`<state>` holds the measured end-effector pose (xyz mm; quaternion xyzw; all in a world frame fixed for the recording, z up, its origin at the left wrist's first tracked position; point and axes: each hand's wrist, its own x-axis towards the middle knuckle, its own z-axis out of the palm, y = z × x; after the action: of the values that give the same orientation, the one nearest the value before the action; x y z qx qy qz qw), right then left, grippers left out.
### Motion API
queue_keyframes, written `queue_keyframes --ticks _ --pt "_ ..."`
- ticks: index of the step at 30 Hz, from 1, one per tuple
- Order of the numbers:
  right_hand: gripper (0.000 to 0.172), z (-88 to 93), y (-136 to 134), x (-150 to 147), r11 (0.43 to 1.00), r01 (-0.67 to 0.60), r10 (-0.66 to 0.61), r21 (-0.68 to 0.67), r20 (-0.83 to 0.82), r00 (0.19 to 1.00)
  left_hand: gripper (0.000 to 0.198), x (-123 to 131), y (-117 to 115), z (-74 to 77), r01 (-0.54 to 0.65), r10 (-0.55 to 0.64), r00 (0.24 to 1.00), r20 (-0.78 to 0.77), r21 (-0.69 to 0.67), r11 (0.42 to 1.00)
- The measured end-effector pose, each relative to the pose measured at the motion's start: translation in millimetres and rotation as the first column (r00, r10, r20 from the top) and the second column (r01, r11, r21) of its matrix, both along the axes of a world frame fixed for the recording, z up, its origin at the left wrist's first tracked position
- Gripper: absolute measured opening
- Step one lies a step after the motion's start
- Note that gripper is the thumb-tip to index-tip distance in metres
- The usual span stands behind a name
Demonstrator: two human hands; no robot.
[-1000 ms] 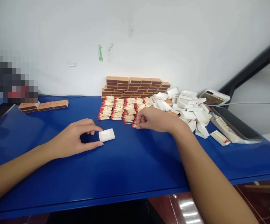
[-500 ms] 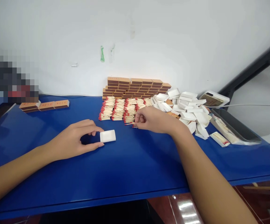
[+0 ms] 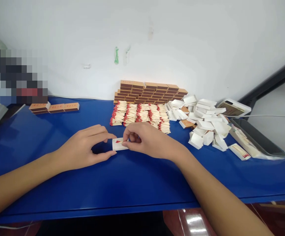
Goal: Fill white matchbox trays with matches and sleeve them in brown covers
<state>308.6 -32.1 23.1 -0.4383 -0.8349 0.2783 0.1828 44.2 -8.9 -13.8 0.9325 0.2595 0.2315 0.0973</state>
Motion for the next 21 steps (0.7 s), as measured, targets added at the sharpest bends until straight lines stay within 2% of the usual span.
queue_keyframes --ticks 7,14,21 --pt "0.006 -4.9 -1 -4 0.999 -0.023 0.022 0.029 0.058 0.998 0.026 -1 -2 -1.8 0.04 -0.041 0.999 0.002 0.11 0.993" --pt "0.01 -10.6 -3 -8 0.998 -0.054 0.054 -0.011 0.017 0.998 0.023 -1 -2 -1.9 0.043 -0.043 0.999 0.003 0.079 0.996" --pt "0.007 -8.9 -5 -10 0.998 -0.057 0.059 -0.02 0.072 0.996 0.023 0 -2 -3.2 0.046 -0.046 0.999 -0.008 0.045 0.998"
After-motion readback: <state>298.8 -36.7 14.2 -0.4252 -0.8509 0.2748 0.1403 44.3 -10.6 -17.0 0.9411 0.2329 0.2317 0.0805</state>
